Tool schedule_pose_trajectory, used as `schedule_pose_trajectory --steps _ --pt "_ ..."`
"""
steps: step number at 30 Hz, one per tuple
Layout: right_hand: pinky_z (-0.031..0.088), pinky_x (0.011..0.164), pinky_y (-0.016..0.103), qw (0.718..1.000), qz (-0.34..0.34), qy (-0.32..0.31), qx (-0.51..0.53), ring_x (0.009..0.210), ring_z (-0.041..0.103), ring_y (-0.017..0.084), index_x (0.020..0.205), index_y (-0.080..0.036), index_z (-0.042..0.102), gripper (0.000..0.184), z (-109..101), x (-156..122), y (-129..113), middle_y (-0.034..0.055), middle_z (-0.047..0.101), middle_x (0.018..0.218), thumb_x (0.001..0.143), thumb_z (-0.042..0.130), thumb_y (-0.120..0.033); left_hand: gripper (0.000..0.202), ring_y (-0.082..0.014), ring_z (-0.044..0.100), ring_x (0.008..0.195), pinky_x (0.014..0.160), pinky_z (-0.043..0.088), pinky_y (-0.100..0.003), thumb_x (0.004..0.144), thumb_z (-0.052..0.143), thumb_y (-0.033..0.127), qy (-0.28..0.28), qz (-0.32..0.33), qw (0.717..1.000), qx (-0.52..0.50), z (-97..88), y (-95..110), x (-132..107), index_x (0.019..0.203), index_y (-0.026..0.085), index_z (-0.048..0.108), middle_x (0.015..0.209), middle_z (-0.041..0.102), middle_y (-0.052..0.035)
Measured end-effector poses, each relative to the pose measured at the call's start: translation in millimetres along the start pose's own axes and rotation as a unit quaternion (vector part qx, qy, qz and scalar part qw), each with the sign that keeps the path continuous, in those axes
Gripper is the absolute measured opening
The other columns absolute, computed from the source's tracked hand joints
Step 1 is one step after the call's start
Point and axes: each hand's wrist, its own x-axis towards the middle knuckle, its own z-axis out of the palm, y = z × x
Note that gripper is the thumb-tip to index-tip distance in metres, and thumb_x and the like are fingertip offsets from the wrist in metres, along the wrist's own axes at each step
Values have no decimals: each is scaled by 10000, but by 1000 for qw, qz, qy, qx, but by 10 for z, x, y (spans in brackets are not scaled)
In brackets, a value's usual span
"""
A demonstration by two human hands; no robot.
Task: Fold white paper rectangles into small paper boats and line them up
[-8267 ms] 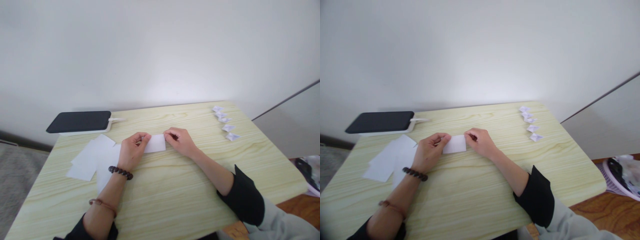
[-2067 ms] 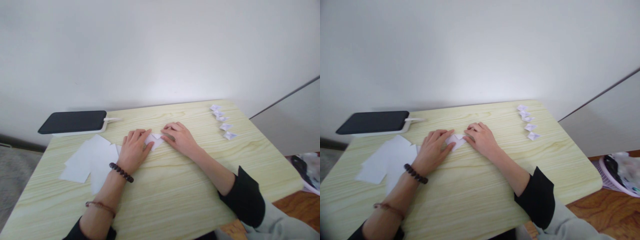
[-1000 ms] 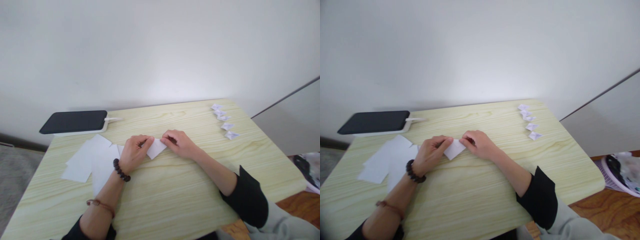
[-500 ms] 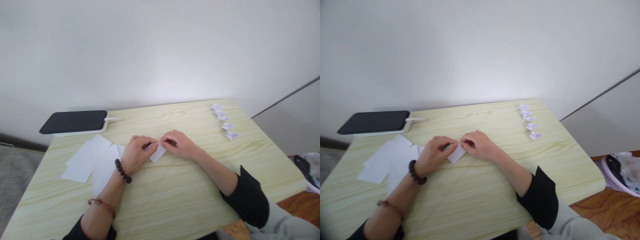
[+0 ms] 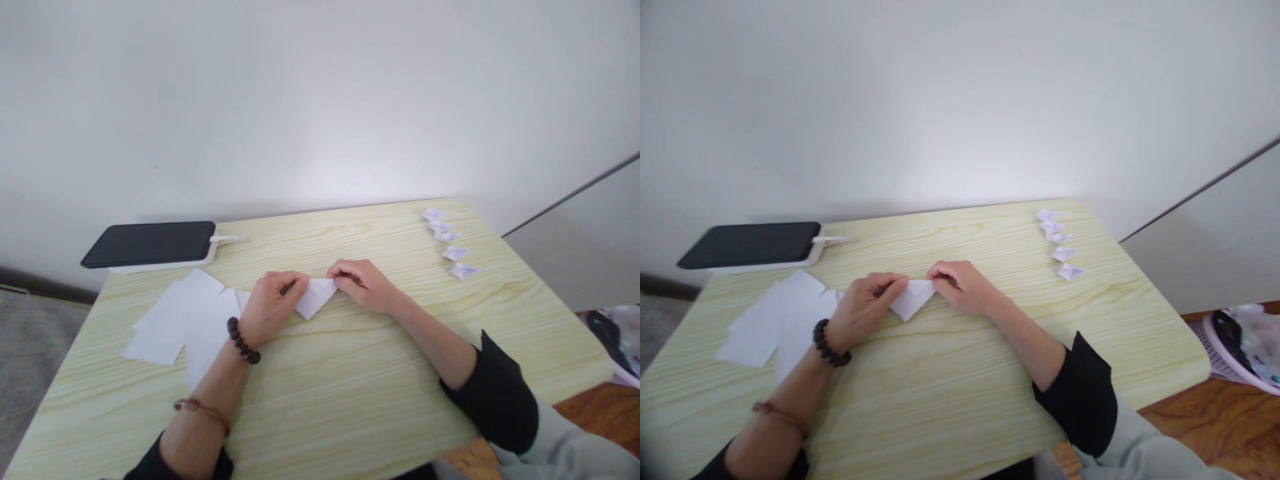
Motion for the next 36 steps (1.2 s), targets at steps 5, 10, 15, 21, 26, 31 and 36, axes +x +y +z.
schedule_pose_trajectory --steps 5,10,15,21,26,31,36 --pt "355 563 221 999 -23 -9 -35 591 472 103 777 -170 590 155 8 2 -39 -13 564 650 873 504 -256 315 -149 597 621 615 428 -257 859 487 376 -3 11 1000 8 13 20 6 767 184 720 681 704 -3" --pt "337 552 211 998 -22 5 -57 566 460 90 729 -171 585 151 24 14 -32 -27 548 615 855 520 -221 352 -164 597 637 703 437 -306 869 450 397 -6 26 998 49 24 11 6 746 208 720 686 710 -8" --pt "317 524 205 1000 -3 -2 -25 546 433 82 721 -170 575 157 13 14 -24 -39 516 602 853 510 -227 369 -171 601 665 779 442 -331 867 423 393 -25 26 998 48 10 -9 10 722 220 716 698 715 2" --pt "292 499 204 1000 14 -10 19 543 402 80 718 -167 556 168 -17 -2 -1 -42 476 596 856 507 -249 298 -178 625 718 793 459 -321 837 472 347 -24 14 1000 6 -7 2 -4 776 224 737 766 737 -6" --pt "283 483 202 1000 17 -11 22 519 383 75 712 -167 554 177 -14 -3 -2 -51 454 570 855 518 -265 277 -177 642 748 686 481 -275 837 516 382 -11 9 999 -48 -4 46 -18 888 212 729 842 739 -22" --pt "343 504 200 998 37 22 42 544 450 80 784 -175 549 159 23 -5 -12 -39 523 623 839 574 -322 235 -163 630 725 662 478 -262 805 583 389 29 -16 995 -99 43 6 -9 867 185 683 803 716 -31" --pt "423 587 221 986 35 67 149 616 548 101 1052 -223 425 309 74 11 69 -49 575 698 817 610 -299 213 -138 608 671 583 455 -227 810 572 348 84 -45 983 -155 69 -55 -12 908 169 631 772 691 -23"
